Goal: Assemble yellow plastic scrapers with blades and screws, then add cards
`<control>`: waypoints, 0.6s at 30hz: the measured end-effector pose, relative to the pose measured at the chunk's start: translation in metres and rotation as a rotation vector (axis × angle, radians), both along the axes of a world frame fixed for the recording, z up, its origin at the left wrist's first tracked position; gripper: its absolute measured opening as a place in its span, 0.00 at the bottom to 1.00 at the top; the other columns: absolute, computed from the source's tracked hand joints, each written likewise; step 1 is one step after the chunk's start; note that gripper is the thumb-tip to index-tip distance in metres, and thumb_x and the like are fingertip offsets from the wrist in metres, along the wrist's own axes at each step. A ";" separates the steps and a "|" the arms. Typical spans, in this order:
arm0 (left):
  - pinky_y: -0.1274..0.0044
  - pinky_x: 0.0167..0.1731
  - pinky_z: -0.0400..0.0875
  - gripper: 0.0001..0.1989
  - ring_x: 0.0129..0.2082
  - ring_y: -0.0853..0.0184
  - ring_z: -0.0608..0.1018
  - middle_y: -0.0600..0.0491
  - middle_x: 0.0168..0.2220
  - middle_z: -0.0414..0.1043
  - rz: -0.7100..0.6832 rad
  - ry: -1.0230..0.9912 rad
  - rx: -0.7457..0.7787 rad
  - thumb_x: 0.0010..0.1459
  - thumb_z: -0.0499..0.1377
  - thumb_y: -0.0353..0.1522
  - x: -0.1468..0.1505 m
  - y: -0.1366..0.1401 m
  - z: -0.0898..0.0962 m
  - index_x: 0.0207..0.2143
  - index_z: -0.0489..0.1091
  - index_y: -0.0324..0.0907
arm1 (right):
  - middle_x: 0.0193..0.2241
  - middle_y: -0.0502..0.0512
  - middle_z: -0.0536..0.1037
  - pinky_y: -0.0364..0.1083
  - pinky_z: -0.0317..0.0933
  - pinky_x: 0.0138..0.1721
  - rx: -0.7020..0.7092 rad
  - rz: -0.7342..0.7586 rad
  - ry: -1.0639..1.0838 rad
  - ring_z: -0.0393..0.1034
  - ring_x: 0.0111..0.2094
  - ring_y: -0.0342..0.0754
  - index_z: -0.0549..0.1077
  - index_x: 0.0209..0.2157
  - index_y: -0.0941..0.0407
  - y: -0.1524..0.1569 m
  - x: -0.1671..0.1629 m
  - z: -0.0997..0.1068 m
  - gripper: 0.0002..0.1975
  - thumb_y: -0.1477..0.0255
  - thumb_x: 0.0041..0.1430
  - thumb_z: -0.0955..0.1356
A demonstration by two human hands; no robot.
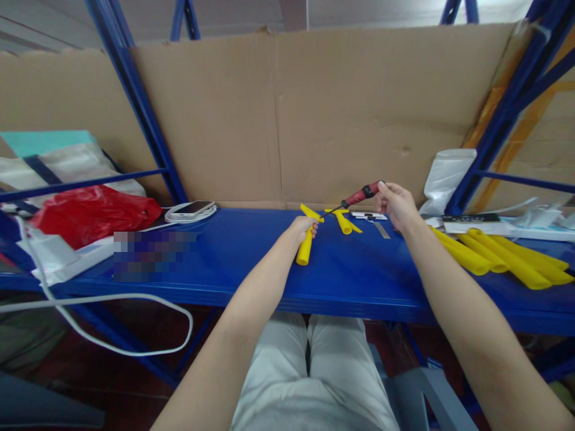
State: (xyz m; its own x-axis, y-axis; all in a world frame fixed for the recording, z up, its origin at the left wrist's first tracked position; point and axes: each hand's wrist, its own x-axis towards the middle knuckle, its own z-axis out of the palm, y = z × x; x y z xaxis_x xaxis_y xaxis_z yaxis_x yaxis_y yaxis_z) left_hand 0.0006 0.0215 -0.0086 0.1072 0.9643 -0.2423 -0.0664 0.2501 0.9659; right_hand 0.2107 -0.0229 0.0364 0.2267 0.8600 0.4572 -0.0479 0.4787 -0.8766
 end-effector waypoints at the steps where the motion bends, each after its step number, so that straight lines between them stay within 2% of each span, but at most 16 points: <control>1: 0.81 0.17 0.53 0.05 0.14 0.77 0.58 0.60 0.12 0.54 -0.001 -0.001 0.001 0.53 0.60 0.25 0.000 0.000 0.000 0.26 0.65 0.38 | 0.12 0.42 0.63 0.38 0.49 0.11 0.011 -0.040 0.010 0.55 0.11 0.37 0.61 0.23 0.54 0.002 0.001 -0.001 0.19 0.58 0.45 0.72; 5: 0.81 0.17 0.53 0.06 0.14 0.77 0.58 0.60 0.12 0.55 -0.001 -0.004 0.013 0.52 0.60 0.25 0.001 0.000 0.000 0.26 0.64 0.39 | 0.11 0.41 0.58 0.38 0.47 0.10 -0.027 -0.092 0.053 0.52 0.10 0.36 0.57 0.21 0.54 0.009 0.005 -0.006 0.22 0.57 0.43 0.72; 10: 0.80 0.17 0.53 0.06 0.14 0.77 0.59 0.60 0.12 0.55 0.007 0.003 0.027 0.51 0.60 0.25 0.001 -0.001 0.000 0.26 0.64 0.38 | 0.09 0.40 0.54 0.38 0.45 0.10 -0.053 -0.073 0.071 0.48 0.09 0.36 0.62 0.24 0.54 0.008 0.005 -0.004 0.19 0.55 0.46 0.70; 15: 0.80 0.17 0.53 0.05 0.14 0.77 0.58 0.60 0.12 0.55 0.013 0.019 0.035 0.52 0.60 0.25 0.001 -0.002 0.000 0.27 0.65 0.38 | 0.13 0.43 0.62 0.39 0.49 0.12 -0.099 0.038 0.109 0.54 0.12 0.38 0.60 0.25 0.54 0.003 0.004 0.001 0.17 0.57 0.53 0.66; 18: 0.80 0.17 0.53 0.04 0.14 0.77 0.58 0.60 0.11 0.55 0.016 0.025 0.037 0.52 0.60 0.25 0.001 -0.002 0.000 0.27 0.65 0.38 | 0.15 0.43 0.64 0.38 0.51 0.13 -0.083 0.074 0.096 0.55 0.13 0.37 0.59 0.24 0.54 0.002 0.005 0.002 0.16 0.59 0.54 0.67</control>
